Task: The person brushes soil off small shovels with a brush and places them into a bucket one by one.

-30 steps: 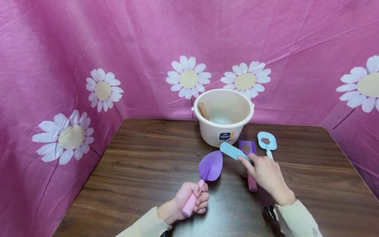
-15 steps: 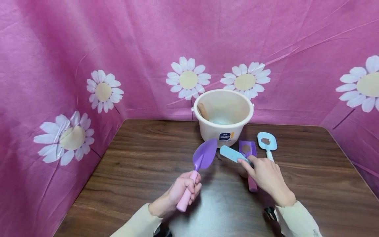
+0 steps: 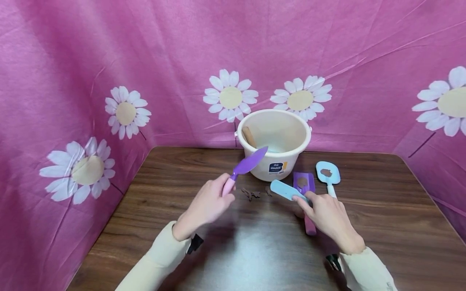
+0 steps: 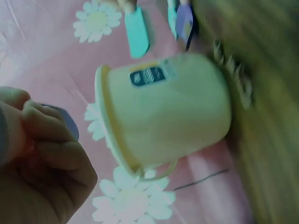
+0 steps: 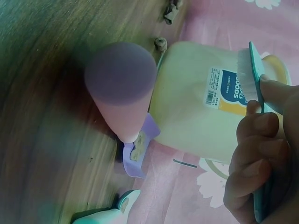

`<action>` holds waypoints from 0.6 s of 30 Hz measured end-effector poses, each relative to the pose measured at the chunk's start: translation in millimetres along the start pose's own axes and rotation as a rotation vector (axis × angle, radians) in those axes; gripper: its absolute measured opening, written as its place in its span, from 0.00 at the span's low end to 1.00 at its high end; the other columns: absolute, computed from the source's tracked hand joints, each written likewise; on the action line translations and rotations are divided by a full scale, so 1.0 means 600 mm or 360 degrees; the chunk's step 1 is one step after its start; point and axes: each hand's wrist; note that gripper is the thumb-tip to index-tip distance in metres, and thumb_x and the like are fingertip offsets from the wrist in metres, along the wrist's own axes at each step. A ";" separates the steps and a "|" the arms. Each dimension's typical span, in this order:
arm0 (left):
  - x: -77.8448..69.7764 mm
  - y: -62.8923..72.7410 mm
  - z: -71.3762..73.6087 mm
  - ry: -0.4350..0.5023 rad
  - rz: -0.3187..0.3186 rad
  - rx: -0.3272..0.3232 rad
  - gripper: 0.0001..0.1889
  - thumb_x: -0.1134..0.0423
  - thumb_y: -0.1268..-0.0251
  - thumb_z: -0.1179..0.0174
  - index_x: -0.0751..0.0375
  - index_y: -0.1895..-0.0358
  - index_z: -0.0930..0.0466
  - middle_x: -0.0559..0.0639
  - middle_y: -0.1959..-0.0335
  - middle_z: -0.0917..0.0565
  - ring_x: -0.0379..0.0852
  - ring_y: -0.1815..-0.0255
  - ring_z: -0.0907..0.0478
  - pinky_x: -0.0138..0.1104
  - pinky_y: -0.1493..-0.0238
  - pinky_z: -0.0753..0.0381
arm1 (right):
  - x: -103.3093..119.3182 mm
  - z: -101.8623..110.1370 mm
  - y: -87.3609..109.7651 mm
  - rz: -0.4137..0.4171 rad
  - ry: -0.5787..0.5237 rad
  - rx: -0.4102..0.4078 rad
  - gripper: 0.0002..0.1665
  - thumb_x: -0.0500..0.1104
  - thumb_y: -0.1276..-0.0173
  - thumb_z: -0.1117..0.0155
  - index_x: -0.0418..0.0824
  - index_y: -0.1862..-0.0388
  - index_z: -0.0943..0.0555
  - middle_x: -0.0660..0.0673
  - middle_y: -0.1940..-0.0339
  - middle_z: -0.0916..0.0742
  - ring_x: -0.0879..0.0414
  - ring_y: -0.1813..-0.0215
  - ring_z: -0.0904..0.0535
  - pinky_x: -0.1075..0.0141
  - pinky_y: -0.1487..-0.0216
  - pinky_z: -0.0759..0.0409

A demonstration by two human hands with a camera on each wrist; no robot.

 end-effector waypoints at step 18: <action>-0.032 -0.122 -0.017 -0.0494 -0.0405 -0.0542 0.16 0.53 0.39 0.37 0.53 0.50 0.17 0.46 0.69 0.19 0.45 0.71 0.23 0.38 0.73 0.22 | 0.004 0.001 0.005 0.0010 0.0026 0.0056 0.25 0.60 0.32 0.42 0.49 0.83 0.34 0.55 0.90 0.39 0.58 0.85 0.42 0.67 0.85 0.43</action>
Point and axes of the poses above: each hand's wrist, its own y-axis away from the middle knuckle, its own z-axis out of the back of the hand, x = y × z
